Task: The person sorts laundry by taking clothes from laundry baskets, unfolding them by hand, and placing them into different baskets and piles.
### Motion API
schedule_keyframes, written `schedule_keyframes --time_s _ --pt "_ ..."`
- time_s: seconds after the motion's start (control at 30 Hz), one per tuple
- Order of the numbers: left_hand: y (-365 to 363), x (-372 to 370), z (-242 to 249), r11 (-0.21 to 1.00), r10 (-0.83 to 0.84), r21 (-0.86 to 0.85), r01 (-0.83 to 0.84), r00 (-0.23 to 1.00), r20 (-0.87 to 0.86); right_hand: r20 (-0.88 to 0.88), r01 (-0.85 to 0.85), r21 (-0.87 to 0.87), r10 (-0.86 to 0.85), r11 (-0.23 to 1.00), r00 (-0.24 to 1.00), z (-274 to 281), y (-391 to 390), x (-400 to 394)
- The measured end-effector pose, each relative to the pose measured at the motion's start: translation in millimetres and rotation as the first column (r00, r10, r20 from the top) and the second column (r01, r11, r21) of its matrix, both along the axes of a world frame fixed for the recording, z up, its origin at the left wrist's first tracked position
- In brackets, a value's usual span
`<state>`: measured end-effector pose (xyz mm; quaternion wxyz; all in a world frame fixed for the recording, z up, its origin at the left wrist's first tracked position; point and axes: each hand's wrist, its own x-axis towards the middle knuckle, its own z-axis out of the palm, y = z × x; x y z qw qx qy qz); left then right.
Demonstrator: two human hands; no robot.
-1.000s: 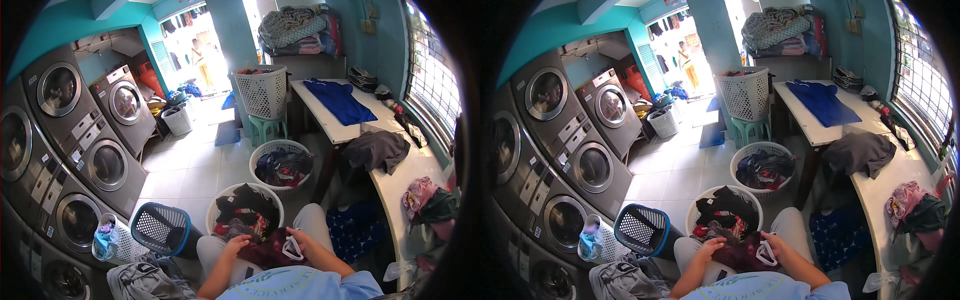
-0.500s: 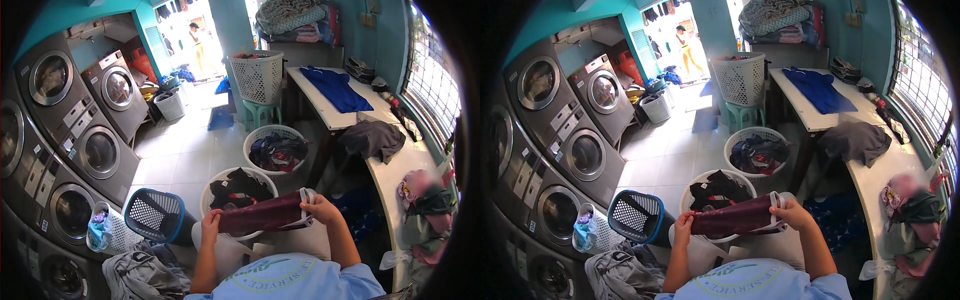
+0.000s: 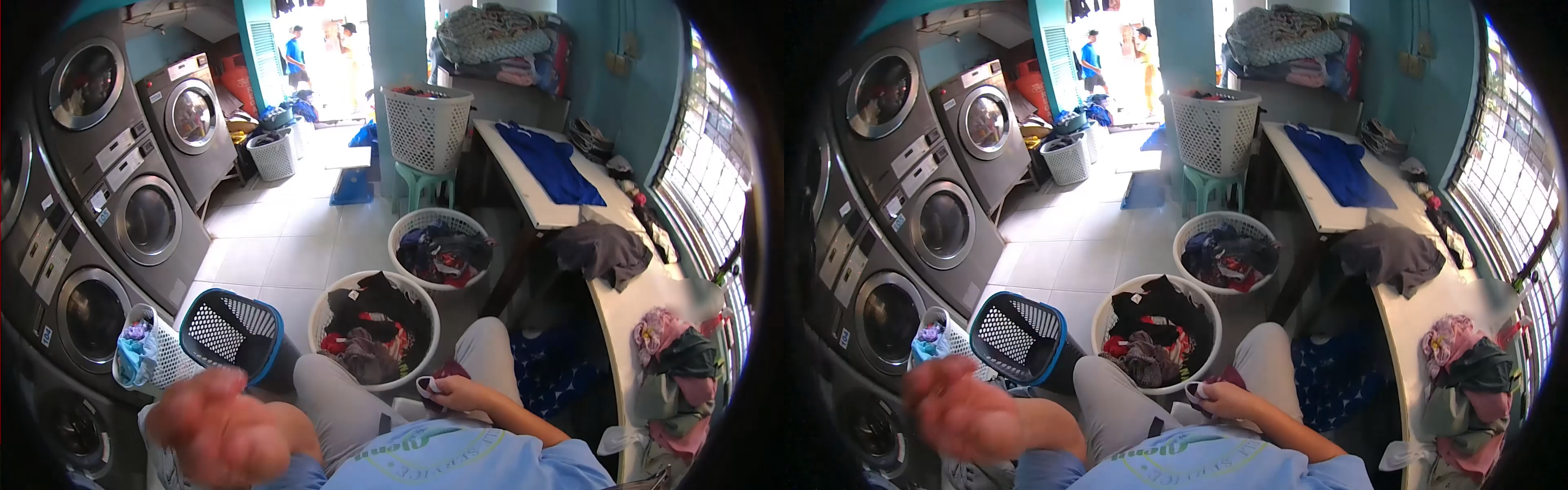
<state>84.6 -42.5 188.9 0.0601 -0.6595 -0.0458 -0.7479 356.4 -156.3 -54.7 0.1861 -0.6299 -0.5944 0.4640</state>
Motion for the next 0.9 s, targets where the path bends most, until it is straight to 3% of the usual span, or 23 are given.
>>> schedule_keyframes --time_s 0.07,0.2,0.4,0.7,0.8,0.83,0.9 --pt "-17 -1 28 0.960 -0.256 0.147 0.238 0.959 0.121 0.087 0.002 0.071 -0.008 0.998 0.996 7 -1 -2" --pt "-34 -7 48 0.958 -0.147 0.247 0.146 0.989 -0.015 0.179 -0.031 0.118 0.010 0.993 0.984 -4 -7 -4" --pt "-35 -13 57 0.921 -0.242 0.303 0.244 0.969 -0.046 0.170 -0.048 0.037 0.041 0.998 0.985 10 -13 -14" --pt "-49 -16 50 0.896 -0.282 0.341 0.286 0.957 -0.062 0.146 -0.011 0.138 -0.009 0.990 0.989 12 -17 -20" --pt "-51 -6 36 0.929 -0.314 0.196 0.314 0.949 -0.033 0.124 0.043 0.102 -0.056 0.994 0.991 17 -15 -19" --pt "-44 4 24 0.888 -0.447 0.123 0.442 0.894 0.012 0.125 0.045 0.103 -0.058 0.994 0.990 19 -14 -18" --pt "-25 18 -14 0.835 -0.545 -0.088 0.543 0.839 0.013 0.106 0.158 0.267 -0.192 0.951 0.976 22 -10 -15"
